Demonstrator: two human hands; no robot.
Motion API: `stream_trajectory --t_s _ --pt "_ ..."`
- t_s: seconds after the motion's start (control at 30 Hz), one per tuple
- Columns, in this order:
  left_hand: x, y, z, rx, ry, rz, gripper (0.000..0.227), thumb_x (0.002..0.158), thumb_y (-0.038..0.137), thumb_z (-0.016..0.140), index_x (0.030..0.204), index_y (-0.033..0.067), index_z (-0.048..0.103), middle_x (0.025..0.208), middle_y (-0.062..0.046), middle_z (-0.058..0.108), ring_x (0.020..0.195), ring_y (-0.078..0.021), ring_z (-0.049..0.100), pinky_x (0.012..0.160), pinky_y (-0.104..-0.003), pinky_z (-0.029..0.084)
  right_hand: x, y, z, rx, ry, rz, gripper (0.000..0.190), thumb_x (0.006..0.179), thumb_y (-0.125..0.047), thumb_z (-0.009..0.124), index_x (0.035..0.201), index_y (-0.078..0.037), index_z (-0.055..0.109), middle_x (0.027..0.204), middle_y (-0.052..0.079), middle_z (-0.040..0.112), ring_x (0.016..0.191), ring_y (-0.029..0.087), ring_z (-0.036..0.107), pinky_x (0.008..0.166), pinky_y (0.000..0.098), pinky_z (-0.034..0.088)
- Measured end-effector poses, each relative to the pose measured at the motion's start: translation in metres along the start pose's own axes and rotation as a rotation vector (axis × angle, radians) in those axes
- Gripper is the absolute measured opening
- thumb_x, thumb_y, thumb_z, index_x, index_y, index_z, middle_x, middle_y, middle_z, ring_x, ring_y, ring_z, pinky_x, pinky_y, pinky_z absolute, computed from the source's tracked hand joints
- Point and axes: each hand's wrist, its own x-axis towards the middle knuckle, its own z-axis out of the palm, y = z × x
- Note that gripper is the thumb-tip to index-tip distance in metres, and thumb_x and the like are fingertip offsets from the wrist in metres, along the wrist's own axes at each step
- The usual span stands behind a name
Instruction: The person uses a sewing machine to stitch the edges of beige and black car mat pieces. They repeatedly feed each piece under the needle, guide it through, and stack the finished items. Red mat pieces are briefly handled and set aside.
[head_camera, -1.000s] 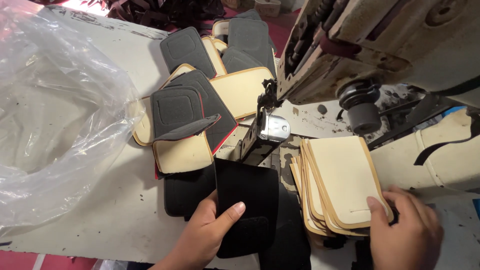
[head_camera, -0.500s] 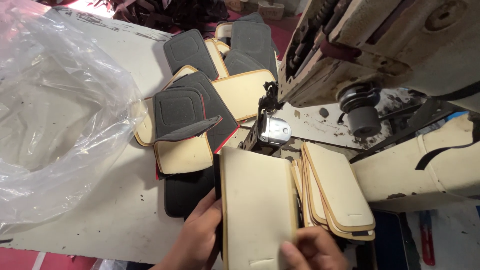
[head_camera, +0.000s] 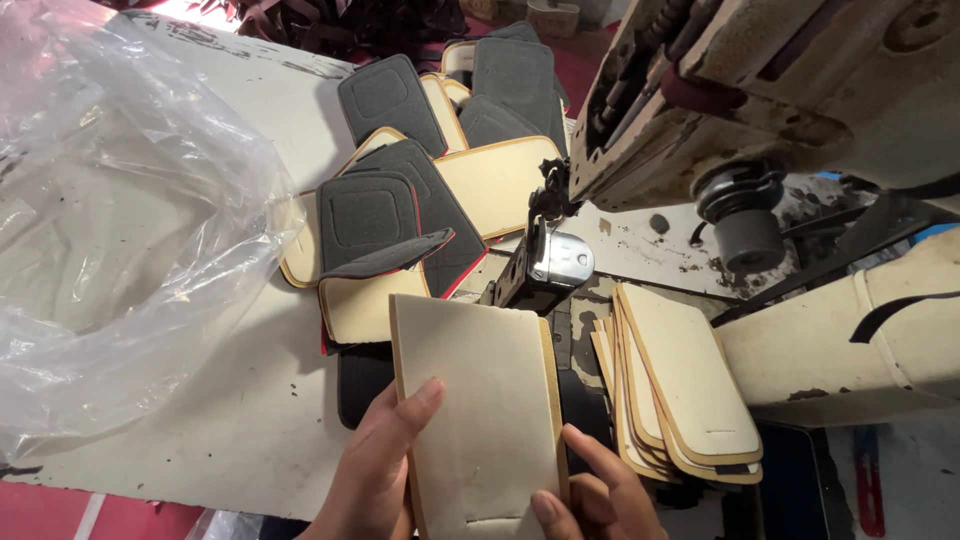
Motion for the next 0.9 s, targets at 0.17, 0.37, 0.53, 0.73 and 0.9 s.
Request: stream_trajectory --t_s 0.17,0.37,0.53,0.73,0.9 --pt "-0.001 0.001 -0.001 -0.030 -0.028 -0.021 0.060 0.086 0.018 0.054 0.138 -0.0087 0.065 0.137 -0.028 0.072 0.124 -0.0389 0.062 0.103 -0.052 0.041 -0.004 0.009 0.001 -0.062 0.021 -0.062 0.071 0.080 -0.013 0.078 0.141 -0.003 0.044 0.093 0.024 0.088 0.086 0.027 0.096 0.077 0.0341 0.078" --pt "-0.004 0.004 0.000 -0.052 0.025 -0.023 0.057 0.086 0.014 0.054 0.134 -0.0130 0.068 0.132 -0.029 0.074 0.121 -0.0388 0.063 0.102 -0.051 0.041 -0.002 0.027 0.004 0.049 0.035 -0.207 0.069 0.080 -0.010 0.080 0.140 0.000 0.046 0.094 0.024 0.086 0.073 0.022 0.092 0.069 0.0304 0.076" --pt "-0.001 0.002 -0.003 -0.130 0.111 0.000 0.052 0.092 0.005 0.050 0.136 -0.0165 0.066 0.128 -0.036 0.073 0.114 -0.0405 0.064 0.099 -0.050 0.044 0.013 0.034 -0.011 0.065 -0.065 -0.173 0.065 0.084 -0.025 0.076 0.140 -0.002 0.052 0.086 0.014 0.076 0.072 0.019 0.084 0.071 0.0347 0.075" --pt "0.002 0.002 -0.001 -0.116 0.055 0.041 0.050 0.092 0.005 0.052 0.135 -0.0166 0.066 0.125 -0.034 0.072 0.111 -0.0390 0.062 0.098 -0.048 0.042 0.023 -0.056 0.022 0.075 0.149 -0.220 0.025 0.093 -0.009 0.061 0.097 0.006 0.079 0.083 0.012 0.082 0.072 0.014 0.070 0.071 0.0243 0.053" --pt "0.010 0.010 -0.007 0.012 -0.034 0.124 0.045 0.092 0.011 0.054 0.125 -0.0150 0.069 0.118 -0.028 0.075 0.106 -0.0323 0.062 0.095 -0.045 0.043 0.030 -0.059 0.024 0.105 0.142 -0.223 0.025 0.092 -0.010 0.065 0.098 0.008 0.081 0.077 0.009 0.080 0.062 0.011 0.063 0.061 0.0205 0.047"
